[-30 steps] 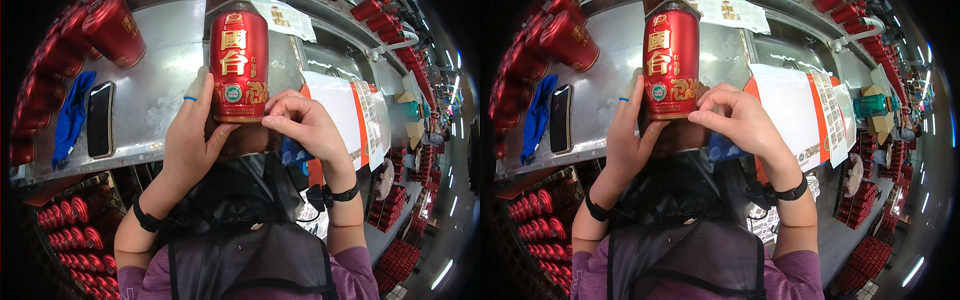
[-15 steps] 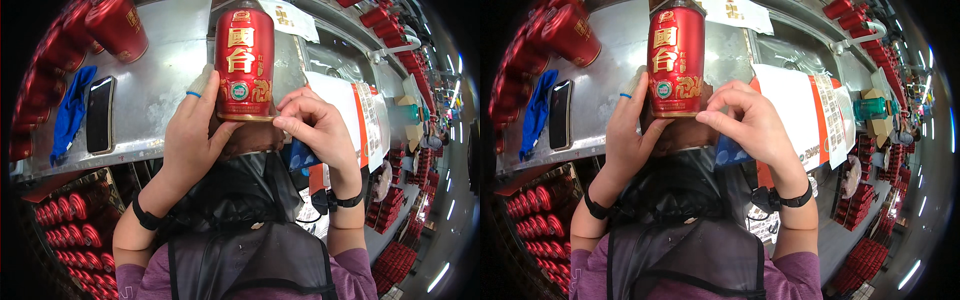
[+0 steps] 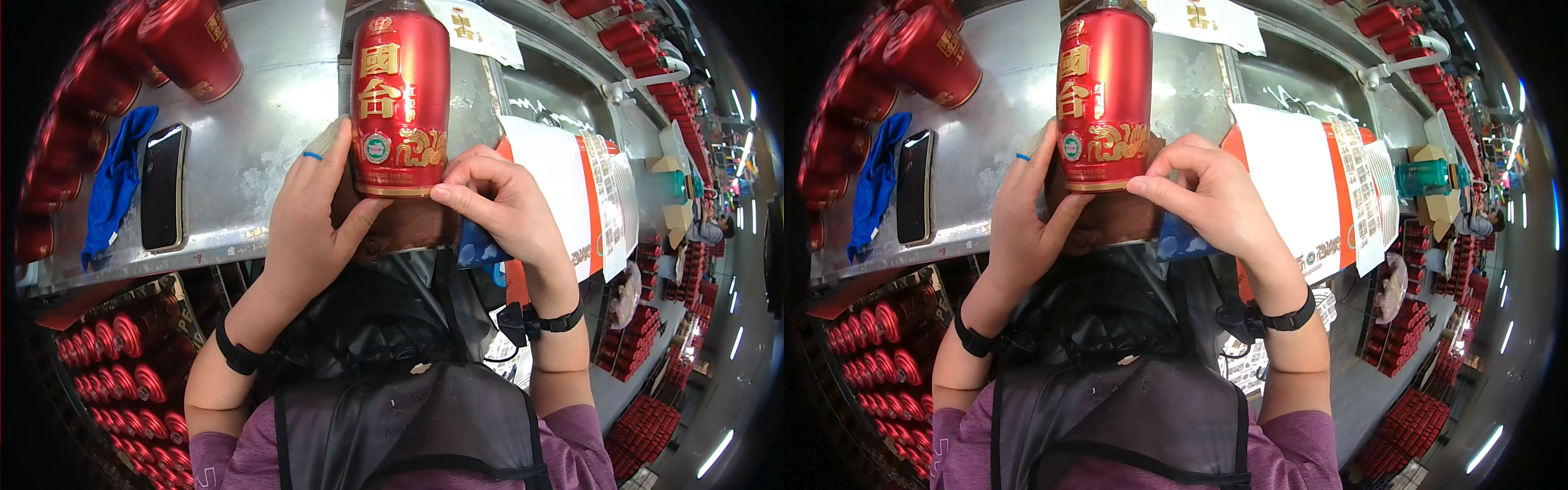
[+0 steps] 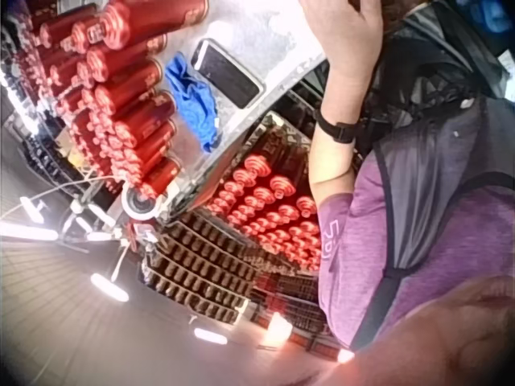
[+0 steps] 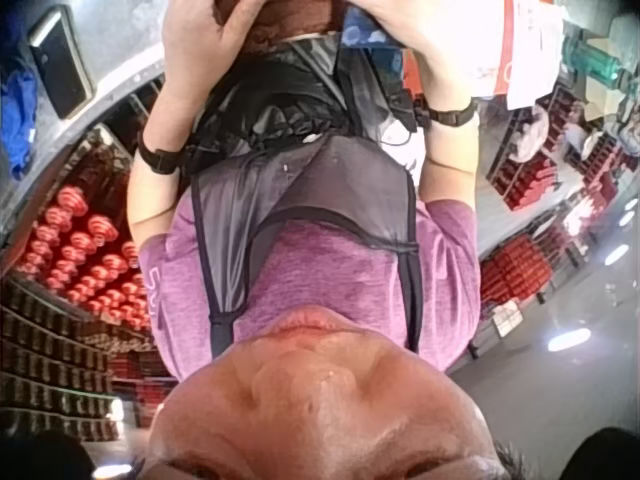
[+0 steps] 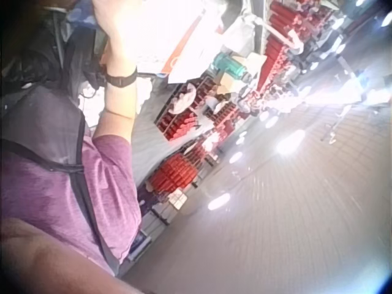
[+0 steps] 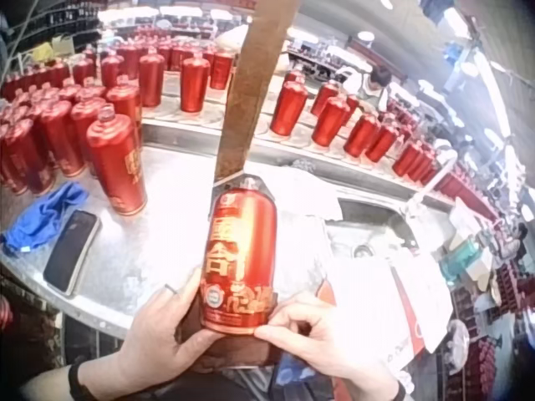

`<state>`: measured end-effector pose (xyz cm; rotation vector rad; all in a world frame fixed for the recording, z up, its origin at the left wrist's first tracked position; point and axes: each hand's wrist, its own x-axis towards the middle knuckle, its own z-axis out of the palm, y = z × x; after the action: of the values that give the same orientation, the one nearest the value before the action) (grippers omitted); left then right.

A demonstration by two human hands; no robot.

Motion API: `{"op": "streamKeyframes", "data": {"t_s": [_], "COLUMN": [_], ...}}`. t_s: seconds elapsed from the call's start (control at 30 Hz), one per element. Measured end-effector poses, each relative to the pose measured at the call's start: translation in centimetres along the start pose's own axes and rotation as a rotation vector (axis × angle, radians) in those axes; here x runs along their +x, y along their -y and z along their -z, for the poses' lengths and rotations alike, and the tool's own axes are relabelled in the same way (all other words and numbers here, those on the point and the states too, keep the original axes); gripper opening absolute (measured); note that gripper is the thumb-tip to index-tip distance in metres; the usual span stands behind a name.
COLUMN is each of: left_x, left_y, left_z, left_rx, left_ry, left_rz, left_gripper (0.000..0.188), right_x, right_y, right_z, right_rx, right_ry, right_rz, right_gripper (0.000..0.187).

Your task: Applying gold-colored decorative labels and stickers to red liquor bottles on a production line.

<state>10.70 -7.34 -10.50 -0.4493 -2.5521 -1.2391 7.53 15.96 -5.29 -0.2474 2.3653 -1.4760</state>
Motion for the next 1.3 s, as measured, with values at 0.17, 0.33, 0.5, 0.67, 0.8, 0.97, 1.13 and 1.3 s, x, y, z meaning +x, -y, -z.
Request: {"op": "streamKeyframes", "data": {"t_s": [0.17, 0.33, 0.5, 0.67, 0.8, 0.97, 1.13, 1.3], "left_x": [-1.1, -2.5, -2.1, -1.8, -2.1, -1.4, -1.2, -0.6], "left_y": [-0.7, -0.9, -1.5, -1.6, -1.3, -1.4, -1.7, -1.9], "left_z": [0.9, 0.9, 0.7, 0.4, 0.5, -0.4, -0.4, 0.8], "left_rx": [0.004, 0.03, 0.152, 0.261, 0.275, 0.311, 0.196, 0.175], "left_ry": [-0.032, -0.02, -0.049, -0.104, -0.114, -0.103, -0.05, -0.123], "left_rz": [-0.024, -0.246, -0.415, -0.52, -0.536, -0.639, -0.508, -0.341], "left_gripper": [0.069, 0.047, 0.038, 0.031, 0.031, 0.034, 0.04, 0.043], "right_x": [0.3, 0.5, 0.4, 0.3, 0.6, 0.6, 0.9, 0.6], "right_y": [-0.1, -0.3, 0.0, 0.0, -0.1, 0.1, -0.6, -0.4], "right_z": [0.0, 0.1, 0.0, 0.2, 0.2, 0.2, 0.3, 0.5], "right_rx": [0.027, 0.024, 0.068, 0.08, 0.074, 0.09, 0.036, -0.012], "right_ry": [0.008, 0.052, 0.06, 0.062, 0.081, 0.088, 0.079, 0.065], "right_rz": [0.008, 0.002, -0.018, -0.067, -0.076, -0.051, -0.041, -0.022], "right_gripper": [0.021, 0.021, 0.02, 0.021, 0.022, 0.022, 0.025, 0.026]}}
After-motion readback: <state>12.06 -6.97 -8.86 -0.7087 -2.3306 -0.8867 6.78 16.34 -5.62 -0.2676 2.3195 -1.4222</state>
